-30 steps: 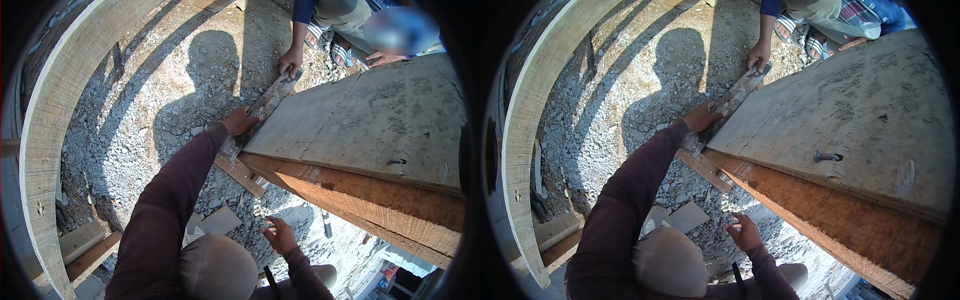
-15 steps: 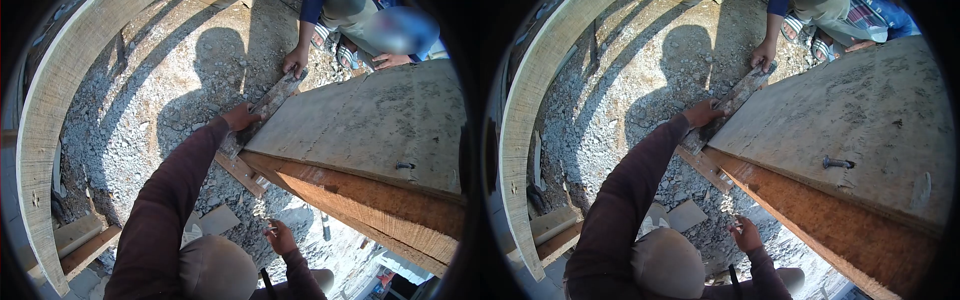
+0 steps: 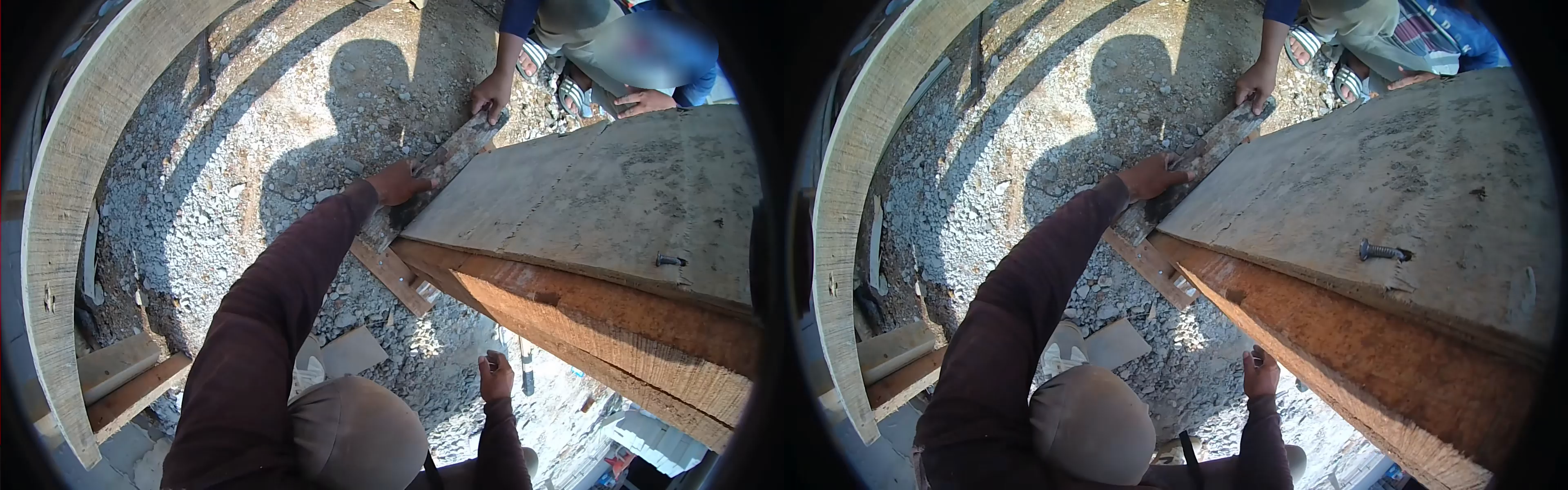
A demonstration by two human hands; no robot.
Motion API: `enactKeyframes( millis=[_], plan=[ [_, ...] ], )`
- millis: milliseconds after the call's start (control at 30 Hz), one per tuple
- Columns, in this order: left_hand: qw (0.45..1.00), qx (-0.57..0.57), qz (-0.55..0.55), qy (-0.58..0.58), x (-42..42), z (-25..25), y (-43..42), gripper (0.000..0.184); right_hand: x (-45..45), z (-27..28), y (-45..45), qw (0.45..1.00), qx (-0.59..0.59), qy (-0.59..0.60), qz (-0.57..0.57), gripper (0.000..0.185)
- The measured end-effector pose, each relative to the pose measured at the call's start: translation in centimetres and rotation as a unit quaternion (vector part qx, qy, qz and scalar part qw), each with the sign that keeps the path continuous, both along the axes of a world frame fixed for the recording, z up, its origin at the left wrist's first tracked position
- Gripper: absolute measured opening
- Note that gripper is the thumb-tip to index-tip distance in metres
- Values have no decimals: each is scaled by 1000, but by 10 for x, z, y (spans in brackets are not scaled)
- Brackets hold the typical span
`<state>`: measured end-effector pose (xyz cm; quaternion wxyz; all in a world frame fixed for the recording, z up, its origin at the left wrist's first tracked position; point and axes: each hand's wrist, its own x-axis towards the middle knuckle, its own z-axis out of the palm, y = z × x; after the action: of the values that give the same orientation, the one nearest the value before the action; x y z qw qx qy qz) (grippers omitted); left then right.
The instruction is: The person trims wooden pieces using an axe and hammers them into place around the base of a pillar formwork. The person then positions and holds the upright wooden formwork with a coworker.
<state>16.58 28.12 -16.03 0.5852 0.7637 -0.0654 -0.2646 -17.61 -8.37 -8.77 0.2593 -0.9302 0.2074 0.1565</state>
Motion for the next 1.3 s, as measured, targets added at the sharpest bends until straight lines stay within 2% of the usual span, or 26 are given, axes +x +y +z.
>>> enactKeyframes(
  millis=[67,167,267,367,467,567,667,767,867,967,1067,1167,1300],
  plan=[
    [998,-14,9,-64,7,-22,-1,76,-6,-12,-21,999,-34,-16,17,36],
    [994,106,-39,5,28,17,20,75,-27,-34,-41,998,-49,-16,31,41],
    [996,56,-48,50,24,20,25,74,-35,-42,-33,995,-91,-18,34,38],
    [998,8,-26,52,6,56,30,69,-26,-39,-27,993,-115,11,14,41],
    [985,-136,-6,105,-1,43,22,67,-25,-47,-34,996,-83,17,-23,38],
    [991,-107,47,62,-13,56,18,66,-27,-51,-33,992,-125,-28,14,35],
    [993,-86,84,20,-9,19,9,71,-25,-48,-29,994,-104,-28,-10,34],
    [989,-90,118,17,-27,43,14,70,-23,-49,-29,994,-106,-25,-26,33],
    [990,-105,95,-16,-27,32,17,70,-20,-45,-25,993,-104,-30,-34,32],
    [995,-31,92,-29,-25,33,14,68,-22,-51,-30,991,-127,-26,-24,33],
    [999,1,45,-10,-21,44,15,67,-20,-51,-30,994,-100,-45,-28,33],
    [997,-31,61,-28,-21,36,7,65,-19,-49,-26,992,-119,-42,-31,33],
    [995,26,72,-66,-22,29,1,66,-15,-51,-39,994,-93,-35,-43,31]
  ],
)
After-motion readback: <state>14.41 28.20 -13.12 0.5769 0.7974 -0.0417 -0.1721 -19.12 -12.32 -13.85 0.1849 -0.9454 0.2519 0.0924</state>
